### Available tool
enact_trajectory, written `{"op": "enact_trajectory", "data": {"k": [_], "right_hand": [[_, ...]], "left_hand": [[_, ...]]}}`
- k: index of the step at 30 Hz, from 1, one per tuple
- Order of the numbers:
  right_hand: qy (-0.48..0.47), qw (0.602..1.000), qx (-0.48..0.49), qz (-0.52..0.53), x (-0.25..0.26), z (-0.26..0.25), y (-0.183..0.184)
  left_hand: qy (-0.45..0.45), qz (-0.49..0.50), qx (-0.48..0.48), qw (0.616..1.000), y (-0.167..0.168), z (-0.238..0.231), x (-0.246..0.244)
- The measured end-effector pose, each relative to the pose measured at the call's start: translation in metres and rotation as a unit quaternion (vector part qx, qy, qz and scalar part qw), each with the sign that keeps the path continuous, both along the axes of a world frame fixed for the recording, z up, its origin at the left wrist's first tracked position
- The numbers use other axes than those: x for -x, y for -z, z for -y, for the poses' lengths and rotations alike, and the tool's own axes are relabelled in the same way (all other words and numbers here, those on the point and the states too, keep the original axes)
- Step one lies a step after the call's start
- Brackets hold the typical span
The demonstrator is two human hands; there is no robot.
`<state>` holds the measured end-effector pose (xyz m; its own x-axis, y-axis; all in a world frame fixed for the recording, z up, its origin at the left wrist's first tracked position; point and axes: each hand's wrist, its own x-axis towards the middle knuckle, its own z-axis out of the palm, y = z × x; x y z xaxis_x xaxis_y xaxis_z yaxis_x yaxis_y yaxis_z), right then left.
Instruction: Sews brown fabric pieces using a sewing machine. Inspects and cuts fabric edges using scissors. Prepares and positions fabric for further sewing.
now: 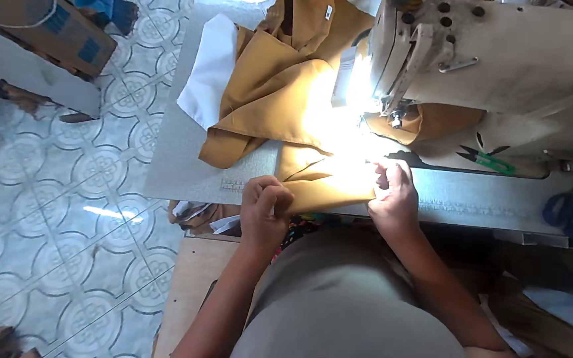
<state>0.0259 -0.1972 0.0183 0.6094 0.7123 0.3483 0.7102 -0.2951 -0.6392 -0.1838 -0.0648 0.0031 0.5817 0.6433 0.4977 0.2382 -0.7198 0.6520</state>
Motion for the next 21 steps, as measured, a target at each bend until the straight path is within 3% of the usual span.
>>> {"op": "enact_trajectory", "data": {"k": [5, 10, 14, 17, 21], "right_hand": [[0.003, 1.000, 0.001, -0.006, 0.002, -0.001, 0.001], [0.039, 0.996, 0.014, 0.079, 0.006, -0.001, 0.008], [0.030, 0.995, 0.040, 0.083, 0.007, 0.005, 0.005], [-0.068, 0.994, 0.060, 0.058, 0.015, 0.025, -0.023], [-0.253, 0.966, -0.047, 0.032, 0.046, 0.035, -0.045]], "left_hand": [[0.191, -0.017, -0.060, 0.980, -0.006, 0.008, 0.002], [0.168, -0.131, -0.110, 0.971, -0.026, 0.009, -0.005], [0.160, -0.184, -0.103, 0.964, -0.047, 0.016, -0.017], [0.151, -0.233, -0.108, 0.955, -0.059, 0.011, -0.027], [0.153, -0.258, -0.167, 0.939, -0.075, 0.000, -0.045]]}}
